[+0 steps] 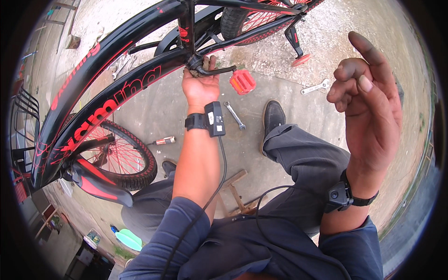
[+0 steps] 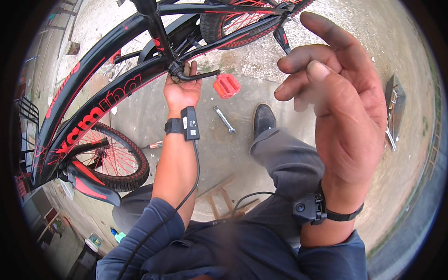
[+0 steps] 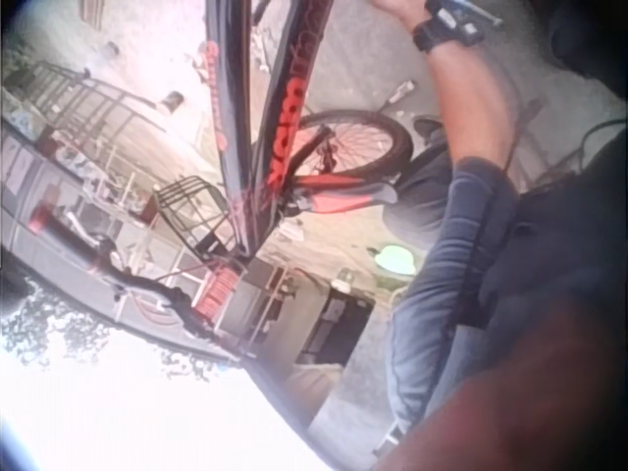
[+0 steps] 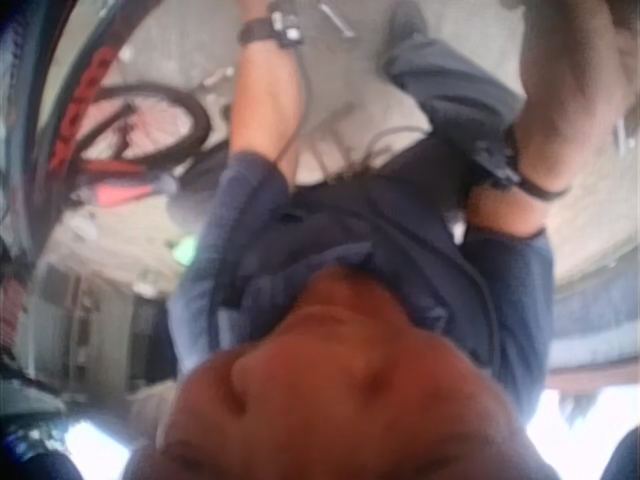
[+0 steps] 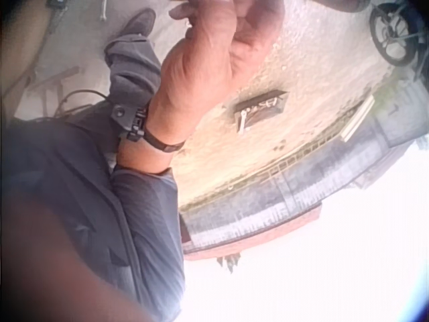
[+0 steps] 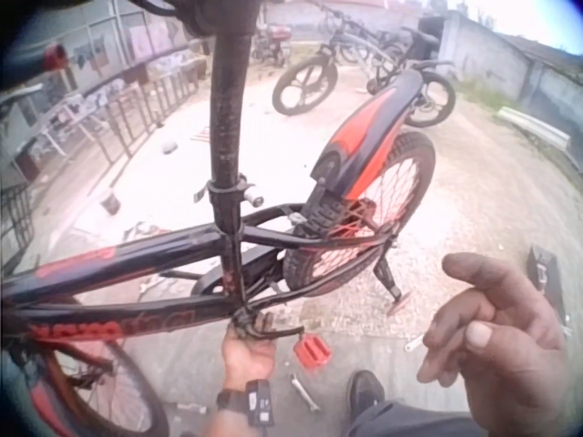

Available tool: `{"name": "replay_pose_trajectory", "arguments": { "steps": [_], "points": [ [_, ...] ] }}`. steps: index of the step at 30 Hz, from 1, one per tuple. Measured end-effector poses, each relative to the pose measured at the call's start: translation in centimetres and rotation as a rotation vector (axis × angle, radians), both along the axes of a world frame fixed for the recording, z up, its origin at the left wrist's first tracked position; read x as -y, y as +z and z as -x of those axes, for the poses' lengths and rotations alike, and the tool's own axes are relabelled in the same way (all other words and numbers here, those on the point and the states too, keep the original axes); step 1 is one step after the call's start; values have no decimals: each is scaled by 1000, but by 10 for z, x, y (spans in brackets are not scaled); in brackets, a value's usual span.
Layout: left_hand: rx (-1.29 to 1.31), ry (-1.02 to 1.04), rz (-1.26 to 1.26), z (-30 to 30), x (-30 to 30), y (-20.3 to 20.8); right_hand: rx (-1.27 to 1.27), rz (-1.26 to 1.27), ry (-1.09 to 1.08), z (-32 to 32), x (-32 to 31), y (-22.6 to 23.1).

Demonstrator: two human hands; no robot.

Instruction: The person wipes the frame, pedals, and rear wheel area of a black and red bicycle using a cloth. The person moves around the bike to reach different parts and continues wiping various surfaces.

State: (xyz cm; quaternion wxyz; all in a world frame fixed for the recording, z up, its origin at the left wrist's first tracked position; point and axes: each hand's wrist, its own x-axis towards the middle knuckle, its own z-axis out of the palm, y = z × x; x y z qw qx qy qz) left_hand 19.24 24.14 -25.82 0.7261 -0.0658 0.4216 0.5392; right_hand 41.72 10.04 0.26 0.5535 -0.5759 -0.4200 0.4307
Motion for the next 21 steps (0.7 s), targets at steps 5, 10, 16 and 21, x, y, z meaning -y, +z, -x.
{"name": "replay_pose_trajectory", "arguments": {
  "steps": [5, 10, 16, 21],
  "points": [
    [105, -102, 86, 6, -8, 3, -19, 30, -4, 2, -1, 1],
    [-148, -164, 27, 13, -5, 5, -39, 29, -3, 5, -3, 1],
    [-574, -166, -29, 22, 9, 17, -59, -210, 58, 10, -5, -7],
    [-786, -176, -245, 41, 22, 34, -99, -222, 44, 12, -6, -4]
  ]
}}
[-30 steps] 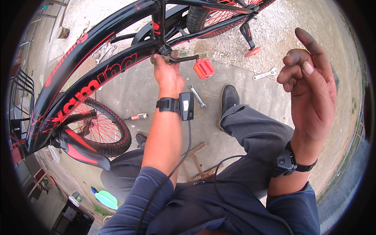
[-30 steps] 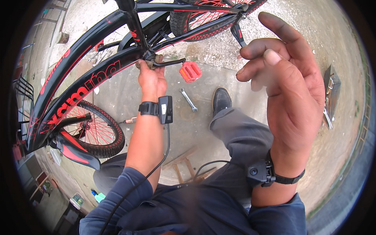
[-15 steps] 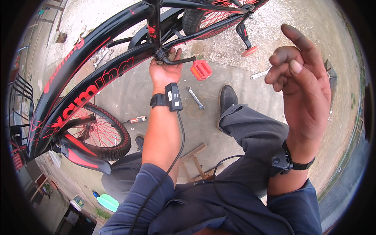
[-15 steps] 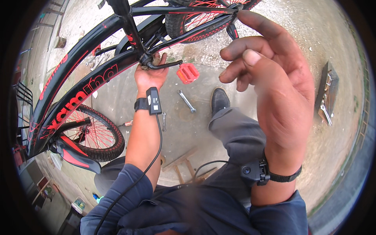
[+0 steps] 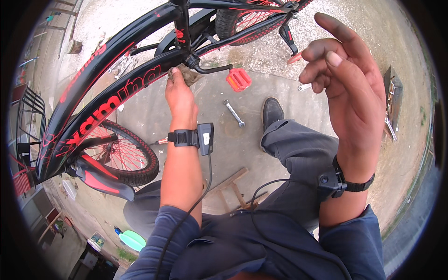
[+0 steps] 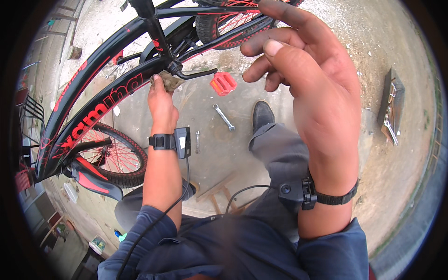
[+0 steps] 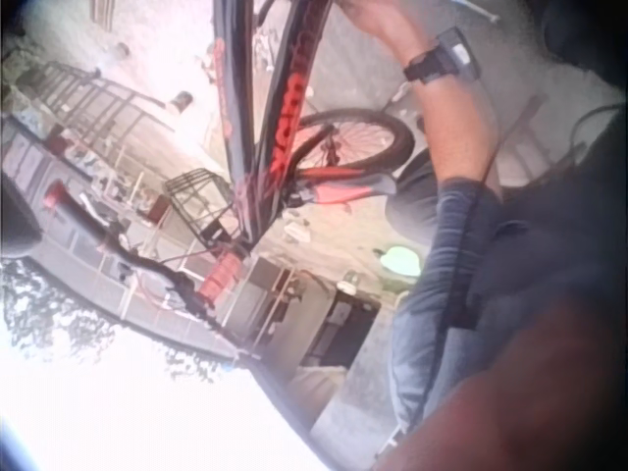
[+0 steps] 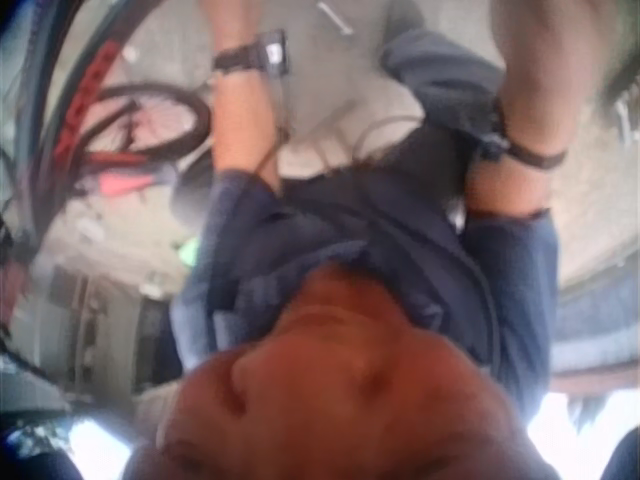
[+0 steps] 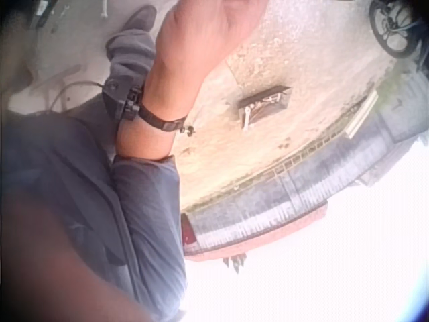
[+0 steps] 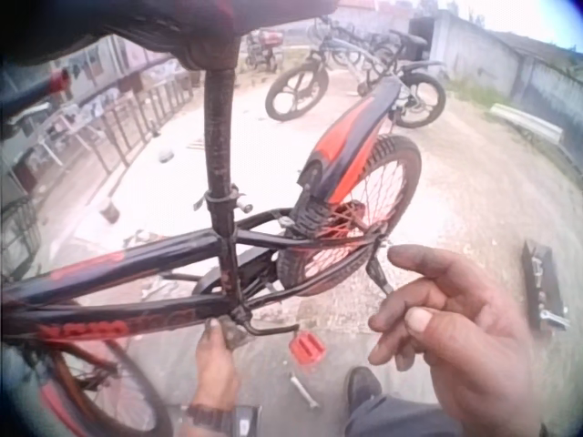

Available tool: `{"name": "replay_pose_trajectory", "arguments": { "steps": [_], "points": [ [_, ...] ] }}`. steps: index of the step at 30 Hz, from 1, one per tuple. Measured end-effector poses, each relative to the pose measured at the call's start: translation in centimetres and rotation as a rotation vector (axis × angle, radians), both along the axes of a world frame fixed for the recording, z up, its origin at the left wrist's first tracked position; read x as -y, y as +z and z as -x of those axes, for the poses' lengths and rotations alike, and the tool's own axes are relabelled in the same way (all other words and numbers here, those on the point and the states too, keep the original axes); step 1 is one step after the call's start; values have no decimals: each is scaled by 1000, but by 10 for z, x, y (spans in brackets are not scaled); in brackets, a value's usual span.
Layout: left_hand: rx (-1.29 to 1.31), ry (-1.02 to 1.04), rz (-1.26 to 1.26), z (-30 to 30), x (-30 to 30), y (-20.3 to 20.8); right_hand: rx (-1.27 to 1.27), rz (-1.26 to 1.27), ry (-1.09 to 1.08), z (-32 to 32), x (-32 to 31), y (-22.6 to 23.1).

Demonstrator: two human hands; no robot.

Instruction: The person wipes the frame, pedals, and rear wheel area of a black and red bicycle using a cloth. The person moves around the bike to reach different parts and continues wiping various surfaces.

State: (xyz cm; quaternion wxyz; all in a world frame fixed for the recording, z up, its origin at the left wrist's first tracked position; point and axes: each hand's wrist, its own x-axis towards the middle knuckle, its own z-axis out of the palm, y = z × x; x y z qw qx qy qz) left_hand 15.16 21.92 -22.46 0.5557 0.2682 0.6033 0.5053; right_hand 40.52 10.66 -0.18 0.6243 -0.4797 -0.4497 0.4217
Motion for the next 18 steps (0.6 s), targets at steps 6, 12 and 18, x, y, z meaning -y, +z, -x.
{"name": "replay_pose_trajectory", "arguments": {
  "steps": [6, 12, 18],
  "points": [
    [-102, -113, 98, 20, 27, -5, -38, 186, 6, -5, 0, 4],
    [-45, -292, 162, 7, 43, -22, -36, 173, 17, -7, 1, 1],
    [185, -291, 207, -31, 20, -27, -34, 170, 23, -6, -1, 1]
  ]
}}
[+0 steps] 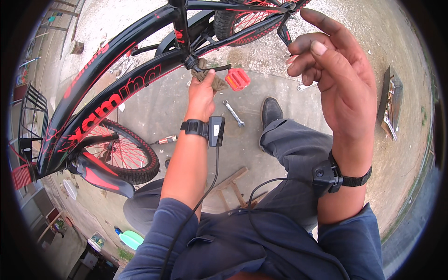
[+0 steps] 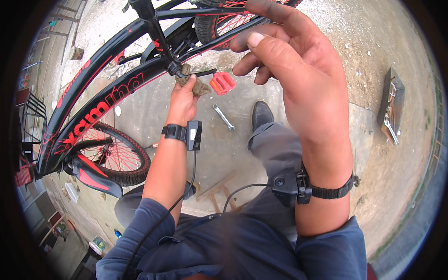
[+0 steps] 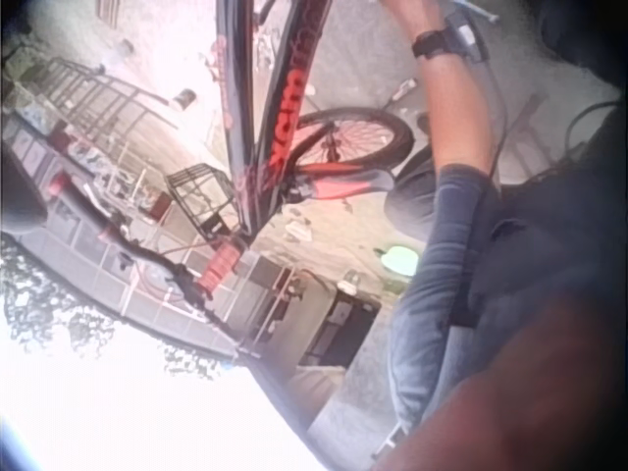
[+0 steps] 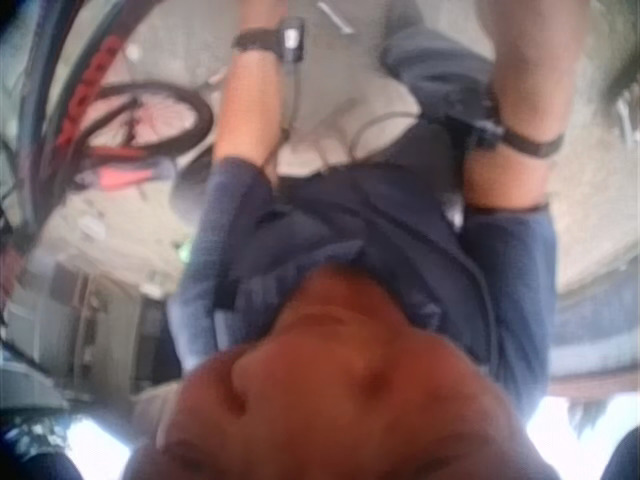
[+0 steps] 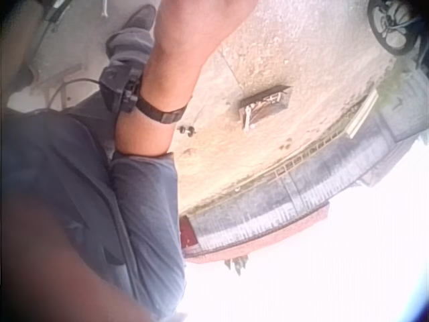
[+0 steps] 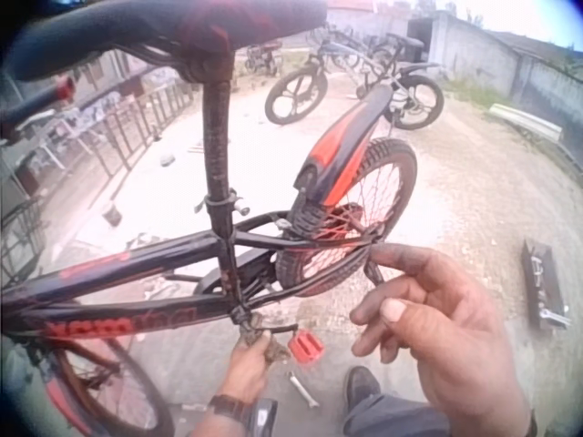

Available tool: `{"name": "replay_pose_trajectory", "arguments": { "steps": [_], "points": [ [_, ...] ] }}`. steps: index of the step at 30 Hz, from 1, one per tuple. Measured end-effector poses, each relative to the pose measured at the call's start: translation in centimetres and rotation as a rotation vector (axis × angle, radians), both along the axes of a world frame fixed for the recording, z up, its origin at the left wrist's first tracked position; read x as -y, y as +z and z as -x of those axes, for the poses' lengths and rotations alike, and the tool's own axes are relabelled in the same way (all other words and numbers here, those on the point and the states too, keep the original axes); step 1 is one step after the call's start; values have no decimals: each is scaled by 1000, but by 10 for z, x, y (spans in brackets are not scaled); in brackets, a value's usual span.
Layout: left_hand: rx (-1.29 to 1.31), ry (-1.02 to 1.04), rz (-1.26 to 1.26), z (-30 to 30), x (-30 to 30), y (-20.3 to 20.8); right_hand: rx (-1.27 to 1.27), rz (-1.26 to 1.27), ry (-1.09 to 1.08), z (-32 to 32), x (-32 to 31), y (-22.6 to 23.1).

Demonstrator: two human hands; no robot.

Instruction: The person wipes the frame, pedals, and rear wheel area of a black and red bicycle using a cloth. The person moves around the bike to reach different parts and continues wiping various surfaces.

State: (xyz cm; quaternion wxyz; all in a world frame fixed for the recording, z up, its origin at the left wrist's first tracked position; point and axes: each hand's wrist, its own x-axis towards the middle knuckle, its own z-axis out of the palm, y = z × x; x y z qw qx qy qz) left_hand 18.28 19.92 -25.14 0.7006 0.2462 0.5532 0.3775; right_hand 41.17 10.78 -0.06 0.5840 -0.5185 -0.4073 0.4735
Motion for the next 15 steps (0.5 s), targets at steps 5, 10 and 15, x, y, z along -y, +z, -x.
{"name": "replay_pose_trajectory", "arguments": {
  "steps": [5, 10, 15],
  "points": [
    [63, 81, 14, -14, -8, -13, 19, 17, -14, 3, -1, 2],
    [-221, 29, -284, -12, -6, -28, 43, 17, -8, 4, 0, 5],
    [-874, -256, -546, 12, -6, -26, 67, -4, 0, 2, 3, 4]
  ]
}}
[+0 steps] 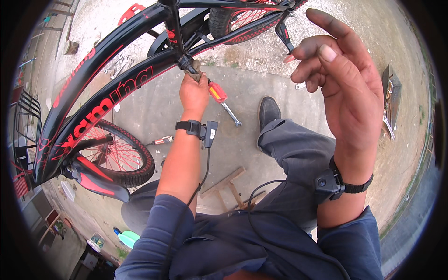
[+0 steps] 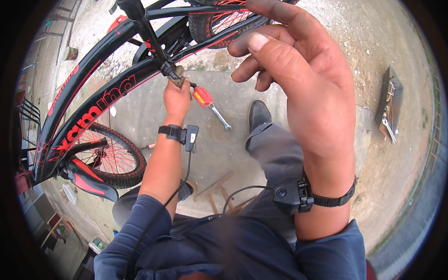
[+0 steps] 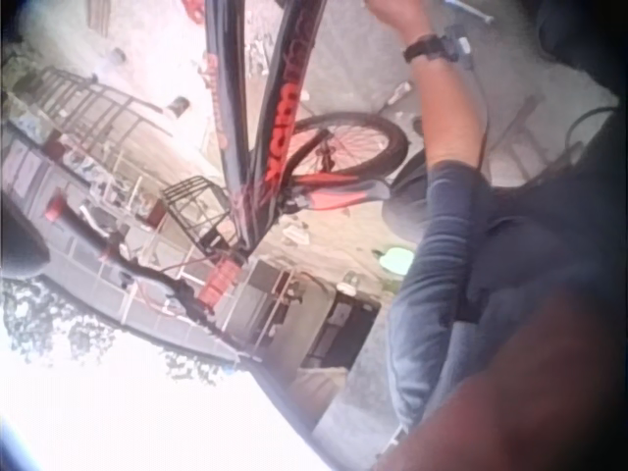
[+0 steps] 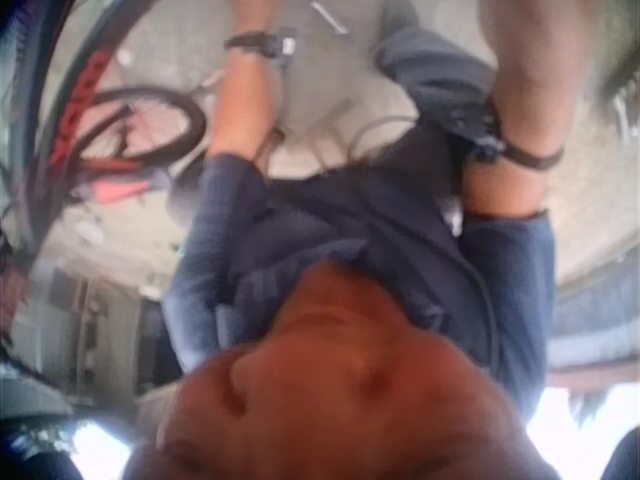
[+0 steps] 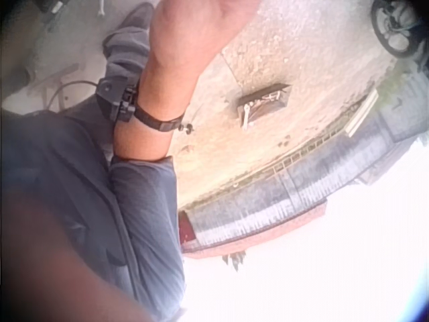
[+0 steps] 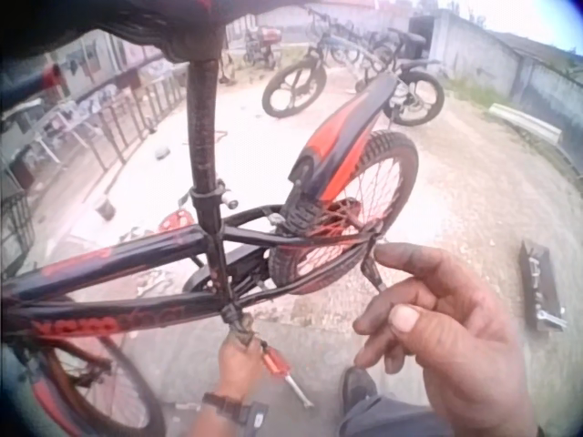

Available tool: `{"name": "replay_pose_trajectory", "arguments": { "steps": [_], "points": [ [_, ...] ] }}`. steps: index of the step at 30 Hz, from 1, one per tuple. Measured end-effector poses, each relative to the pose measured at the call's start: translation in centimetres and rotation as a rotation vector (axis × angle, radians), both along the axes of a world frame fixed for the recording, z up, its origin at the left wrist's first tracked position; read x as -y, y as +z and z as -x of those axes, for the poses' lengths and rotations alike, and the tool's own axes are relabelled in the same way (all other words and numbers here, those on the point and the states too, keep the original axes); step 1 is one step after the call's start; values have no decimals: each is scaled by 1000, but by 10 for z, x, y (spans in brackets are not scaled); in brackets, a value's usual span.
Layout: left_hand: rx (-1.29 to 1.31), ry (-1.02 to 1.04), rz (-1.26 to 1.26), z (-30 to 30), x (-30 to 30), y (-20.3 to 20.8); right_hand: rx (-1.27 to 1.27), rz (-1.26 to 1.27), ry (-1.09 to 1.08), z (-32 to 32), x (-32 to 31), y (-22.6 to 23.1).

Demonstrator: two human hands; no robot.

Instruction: The person wipes the frame, pedals, and rear wheel area of a black and red bicycle using a cloth. The person moves around the bike to reach different parts and continues wiping various surfaces.

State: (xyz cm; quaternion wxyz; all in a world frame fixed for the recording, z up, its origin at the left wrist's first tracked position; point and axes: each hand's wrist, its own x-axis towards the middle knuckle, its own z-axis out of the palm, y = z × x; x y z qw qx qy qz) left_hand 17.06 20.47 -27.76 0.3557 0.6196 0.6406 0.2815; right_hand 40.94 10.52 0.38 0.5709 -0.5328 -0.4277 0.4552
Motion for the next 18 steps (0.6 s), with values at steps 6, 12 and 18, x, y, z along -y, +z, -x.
{"name": "replay_pose_trajectory", "arguments": {
  "steps": [6, 12, 18],
  "points": [
    [-571, -174, -163, 17, -6, 17, -135, -262, 49, 6, -9, -20],
    [-646, -380, -248, 54, -4, 45, -131, -130, -17, 10, -4, -9],
    [-85, -140, 488, 104, -3, 49, -215, 54, -25, 7, -8, 9]
  ]
}}
